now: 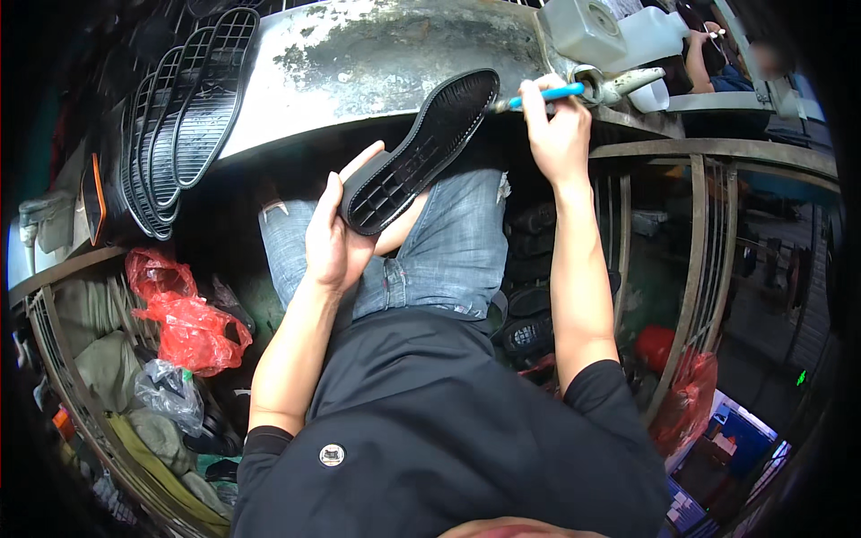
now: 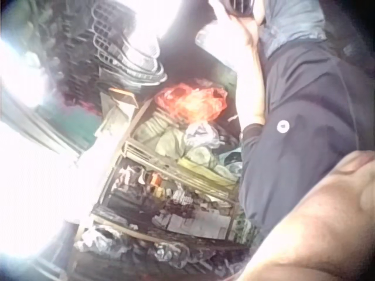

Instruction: Applying adhesive or primer to the inner surface of shoe soles using a brush at a workstation.

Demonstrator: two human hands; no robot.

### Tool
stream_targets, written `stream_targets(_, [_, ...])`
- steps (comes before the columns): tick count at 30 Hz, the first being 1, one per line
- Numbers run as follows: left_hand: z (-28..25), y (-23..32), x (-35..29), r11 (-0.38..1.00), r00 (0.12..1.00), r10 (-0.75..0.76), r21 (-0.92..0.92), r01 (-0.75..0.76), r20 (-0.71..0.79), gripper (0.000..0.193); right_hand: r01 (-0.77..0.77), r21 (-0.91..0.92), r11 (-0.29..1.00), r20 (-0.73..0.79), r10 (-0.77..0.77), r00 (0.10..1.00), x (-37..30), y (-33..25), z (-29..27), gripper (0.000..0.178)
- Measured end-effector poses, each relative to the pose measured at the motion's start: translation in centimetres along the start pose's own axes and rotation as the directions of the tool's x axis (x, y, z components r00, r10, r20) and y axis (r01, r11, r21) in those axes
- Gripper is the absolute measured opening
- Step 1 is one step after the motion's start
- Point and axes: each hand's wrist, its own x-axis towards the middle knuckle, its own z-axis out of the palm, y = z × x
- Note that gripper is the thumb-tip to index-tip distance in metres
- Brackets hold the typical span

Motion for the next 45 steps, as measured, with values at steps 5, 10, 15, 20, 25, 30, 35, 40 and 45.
stream_targets(5, [-0.6, -0.2, 0.2, 0.993, 0.997, -0.062, -0.103, 0.057, -0.037, 0.067, -0.002, 0.252, 0.968, -0.238, 0.064, 0.969, -1.7, -0.1, 2.6, 0.010])
stream_targets(10, [-2.8, -1.4, 0.6, 0.916, 0.992, -0.130, -0.383, 0.118, -0.005, 0.064, 0.328, 0.069, 0.942, -0.100, -0.321, 0.942, -10.0, -2.9, 6.9, 0.034])
stream_targets(15, [-4.6, -1.8, 0.7, 0.844, 0.989, -0.102, -0.517, 0.144, 0.110, 0.067, 0.318, 0.366, 0.875, 0.032, -0.353, 0.935, -9.0, -5.6, 5.5, 0.017])
stream_targets(20, [-1.9, -0.7, 0.8, 0.911, 0.980, -0.173, -0.393, 0.122, -0.098, 0.074, -0.144, 0.181, 0.973, -0.087, 0.162, 0.983, -2.4, -0.3, 2.9, 0.020])
stream_targets(25, [-0.9, 0.8, 2.0, 0.954, 0.988, -0.137, -0.279, 0.114, -0.065, 0.074, 0.125, 0.067, 0.990, -0.368, -0.092, 0.925, 1.0, 1.9, 4.2, 0.016])
stream_targets(30, [1.6, 5.7, 9.5, 0.993, 0.984, -0.103, 0.065, 0.094, 0.143, 0.075, 0.200, 0.006, 0.980, -0.381, -0.182, 0.906, 3.7, 3.3, 9.5, 0.033])
stream_targets(35, [5.7, 9.7, 21.5, 0.958, 0.984, -0.032, 0.285, -0.019, 0.176, 0.066, 0.146, -0.155, 0.977, -0.370, -0.194, 0.909, 3.8, 3.0, 10.1, 0.039])
stream_targets(40, [7.6, 8.0, 36.1, 0.976, 0.959, -0.090, 0.214, 0.032, 0.269, 0.060, 0.136, -0.177, 0.975, -0.330, -0.189, 0.925, 3.9, 3.0, 9.8, 0.038])
stream_targets(45, [11.2, 5.5, 45.0, 0.960, 0.985, -0.006, 0.277, -0.043, 0.172, 0.059, 0.136, -0.151, 0.979, -0.299, -0.176, 0.938, 4.1, 1.8, 10.3, 0.036])
